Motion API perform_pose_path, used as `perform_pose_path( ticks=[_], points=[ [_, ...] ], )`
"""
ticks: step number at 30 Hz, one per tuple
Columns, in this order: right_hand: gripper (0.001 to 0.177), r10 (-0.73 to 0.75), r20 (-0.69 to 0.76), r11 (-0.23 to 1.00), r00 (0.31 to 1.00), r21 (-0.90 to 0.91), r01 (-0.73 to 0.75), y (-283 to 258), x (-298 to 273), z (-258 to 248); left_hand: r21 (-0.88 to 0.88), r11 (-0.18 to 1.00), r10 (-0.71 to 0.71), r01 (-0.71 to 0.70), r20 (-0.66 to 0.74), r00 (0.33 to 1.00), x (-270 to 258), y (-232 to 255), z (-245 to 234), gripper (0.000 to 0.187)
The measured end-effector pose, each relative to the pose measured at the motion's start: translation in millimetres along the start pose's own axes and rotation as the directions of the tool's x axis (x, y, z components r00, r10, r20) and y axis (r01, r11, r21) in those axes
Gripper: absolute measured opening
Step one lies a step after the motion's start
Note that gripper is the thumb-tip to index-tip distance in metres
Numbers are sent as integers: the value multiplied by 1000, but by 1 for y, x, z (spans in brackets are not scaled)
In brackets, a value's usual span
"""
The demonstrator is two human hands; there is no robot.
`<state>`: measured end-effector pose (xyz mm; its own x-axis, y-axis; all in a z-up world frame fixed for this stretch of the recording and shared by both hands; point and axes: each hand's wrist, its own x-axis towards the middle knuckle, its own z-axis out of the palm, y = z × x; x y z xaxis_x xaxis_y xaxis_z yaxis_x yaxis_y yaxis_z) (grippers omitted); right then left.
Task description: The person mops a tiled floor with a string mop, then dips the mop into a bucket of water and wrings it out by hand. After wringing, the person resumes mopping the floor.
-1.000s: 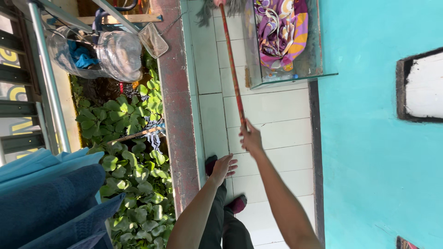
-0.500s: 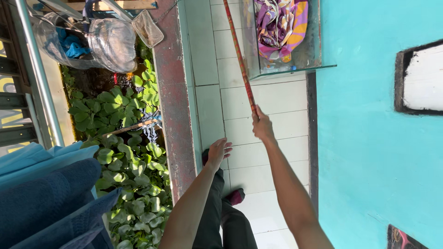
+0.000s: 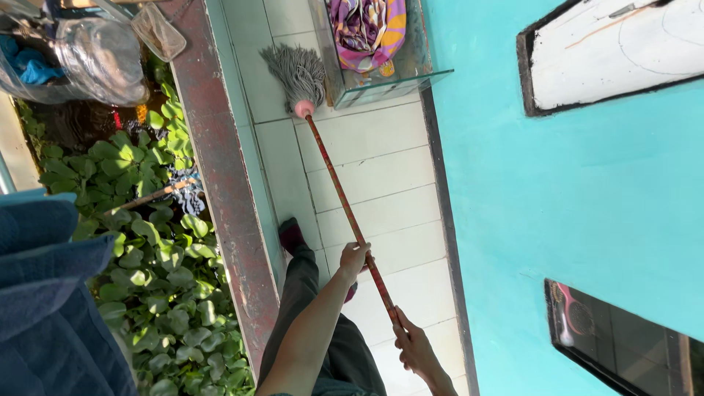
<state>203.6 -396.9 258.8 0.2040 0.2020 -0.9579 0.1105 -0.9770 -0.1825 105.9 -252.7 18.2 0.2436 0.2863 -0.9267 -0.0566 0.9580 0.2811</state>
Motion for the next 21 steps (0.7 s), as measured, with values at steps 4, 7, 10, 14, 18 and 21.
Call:
perform_pose_path(
  ticks=[4,7,10,14,18,21],
  points=[
    [61,102,-8,995,995,4,-102,79,-39,-20,83,979,-196,185,150,969,-45,-64,18,24],
    [64,29,-53,997,998,-76,-33,109,-32,-17,109,971,-223,212,104,969,-61,-75,22,14],
    [64,-133,-99,946,986,-309,97,102,-14,-6,80,978,-201,195,68,977,-60,-59,14,16],
    [62,-332,-94,852,938,-457,256,41,3,16,102,993,-62,57,44,997,-38,-9,-14,21],
    [59,-494,-99,792,864,-462,400,-54,48,35,22,995,93,-93,-12,996,-17,58,-39,44],
    [57,-750,-85,604,656,-495,625,-139,111,46,-7,990,141,-141,30,989,-6,112,-57,55]
  ],
)
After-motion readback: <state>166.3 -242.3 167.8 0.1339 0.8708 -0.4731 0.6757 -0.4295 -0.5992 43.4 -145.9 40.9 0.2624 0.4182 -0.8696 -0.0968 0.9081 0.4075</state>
